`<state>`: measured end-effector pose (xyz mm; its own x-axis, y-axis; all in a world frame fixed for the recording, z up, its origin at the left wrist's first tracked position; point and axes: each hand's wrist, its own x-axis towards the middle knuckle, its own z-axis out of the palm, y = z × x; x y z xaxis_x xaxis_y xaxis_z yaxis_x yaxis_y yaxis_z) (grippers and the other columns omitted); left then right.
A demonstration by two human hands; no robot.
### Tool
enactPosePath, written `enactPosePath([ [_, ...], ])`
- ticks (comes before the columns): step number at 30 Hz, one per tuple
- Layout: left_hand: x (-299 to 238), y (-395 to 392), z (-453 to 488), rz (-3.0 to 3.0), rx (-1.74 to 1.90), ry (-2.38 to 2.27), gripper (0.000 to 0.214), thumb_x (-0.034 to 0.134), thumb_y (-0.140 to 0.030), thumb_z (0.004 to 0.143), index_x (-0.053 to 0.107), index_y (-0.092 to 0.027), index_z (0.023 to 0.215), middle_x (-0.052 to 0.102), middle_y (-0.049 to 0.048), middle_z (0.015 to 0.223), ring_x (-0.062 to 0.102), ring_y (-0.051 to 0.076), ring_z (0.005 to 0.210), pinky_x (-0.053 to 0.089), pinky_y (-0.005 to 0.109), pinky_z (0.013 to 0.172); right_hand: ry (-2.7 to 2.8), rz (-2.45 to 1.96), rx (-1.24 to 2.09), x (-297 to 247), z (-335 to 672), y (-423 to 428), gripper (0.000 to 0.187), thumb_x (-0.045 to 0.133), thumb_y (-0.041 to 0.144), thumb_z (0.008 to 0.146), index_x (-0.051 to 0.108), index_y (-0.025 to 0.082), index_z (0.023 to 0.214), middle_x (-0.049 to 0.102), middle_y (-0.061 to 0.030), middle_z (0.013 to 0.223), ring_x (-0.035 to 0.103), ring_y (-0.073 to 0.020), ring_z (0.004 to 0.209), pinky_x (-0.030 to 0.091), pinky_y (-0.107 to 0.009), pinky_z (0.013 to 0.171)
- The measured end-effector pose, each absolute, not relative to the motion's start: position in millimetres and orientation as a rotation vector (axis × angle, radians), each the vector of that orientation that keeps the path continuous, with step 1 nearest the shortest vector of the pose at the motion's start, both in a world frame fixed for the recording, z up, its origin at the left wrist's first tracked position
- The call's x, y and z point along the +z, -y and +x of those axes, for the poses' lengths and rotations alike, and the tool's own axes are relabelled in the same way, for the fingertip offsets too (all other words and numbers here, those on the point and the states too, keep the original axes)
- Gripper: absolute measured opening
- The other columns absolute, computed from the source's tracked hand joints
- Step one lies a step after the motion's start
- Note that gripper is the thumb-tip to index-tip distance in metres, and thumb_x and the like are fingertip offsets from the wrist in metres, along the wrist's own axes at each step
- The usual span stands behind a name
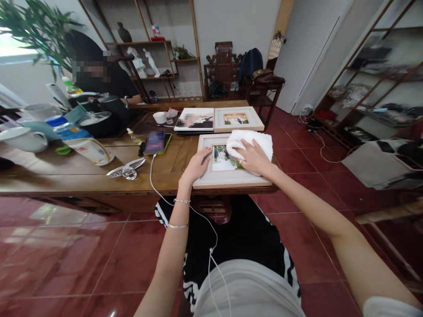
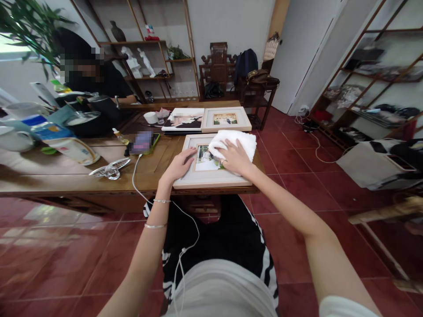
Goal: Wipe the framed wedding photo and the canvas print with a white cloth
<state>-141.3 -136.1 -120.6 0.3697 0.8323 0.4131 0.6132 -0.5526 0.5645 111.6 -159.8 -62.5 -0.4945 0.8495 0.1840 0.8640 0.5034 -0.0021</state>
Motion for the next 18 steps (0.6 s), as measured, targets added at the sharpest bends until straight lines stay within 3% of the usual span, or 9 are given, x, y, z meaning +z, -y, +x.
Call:
enactPosePath([
  [3,-121.3,135.9,-141.7,2.319,0.976,-1.272,0.04,0.045,-0.02,0.095,0.06,-0.018,0.132,0.057,0.0094,0.142,0.045,0.024,0.14,0.033,0.045,0.119,2.566,-1.496,-0.167,-61.3,114.8,128.0,0.049,0.042,0.024,0.096,0.051,0.013,0.143,0.035,-0.017,0.157,0.021,-0.0355,0.149,0.015,-0.06,0.117],
  [6,-122.8,135.4,-141.7,2.321,0.984,-1.276,0.04,0.045,-0.02,0.095,0.059,-0.017,0.132,0.057,0.0098,0.143,0.045,0.023,0.14,0.033,0.045,0.119,2.638,-1.47,-0.135,-56.1,110.3,116.8,0.045,0.04,0.025,0.097,0.056,0.013,0.138,0.046,-0.0176,0.151,0.021,-0.0358,0.149,0.016,-0.063,0.116],
  [13,-123.7,134.7,-140.7,2.324,0.983,-1.293,0.041,0.044,-0.02,0.095,0.059,-0.016,0.133,0.056,0.0103,0.143,0.045,0.023,0.14,0.033,0.044,0.119,2.895,-1.255,0.083,-36.0,104.0,194.9,0.039,0.042,0.022,0.096,0.066,0.029,0.126,0.064,-0.0048,0.135,0.043,-0.0309,0.138,0.03,-0.059,0.112],
  [18,-122.7,136.1,-140.6,2.343,0.957,-1.305,0.043,0.043,-0.022,0.095,0.058,-0.014,0.134,0.053,0.0125,0.146,0.043,0.024,0.141,0.031,0.044,0.12,2.966,-1.129,0.224,-26.9,115.3,253.0,0.043,0.047,0.013,0.088,0.065,0.02,0.127,0.055,-0.0108,0.145,0.035,-0.034,0.144,0.032,-0.061,0.111],
])
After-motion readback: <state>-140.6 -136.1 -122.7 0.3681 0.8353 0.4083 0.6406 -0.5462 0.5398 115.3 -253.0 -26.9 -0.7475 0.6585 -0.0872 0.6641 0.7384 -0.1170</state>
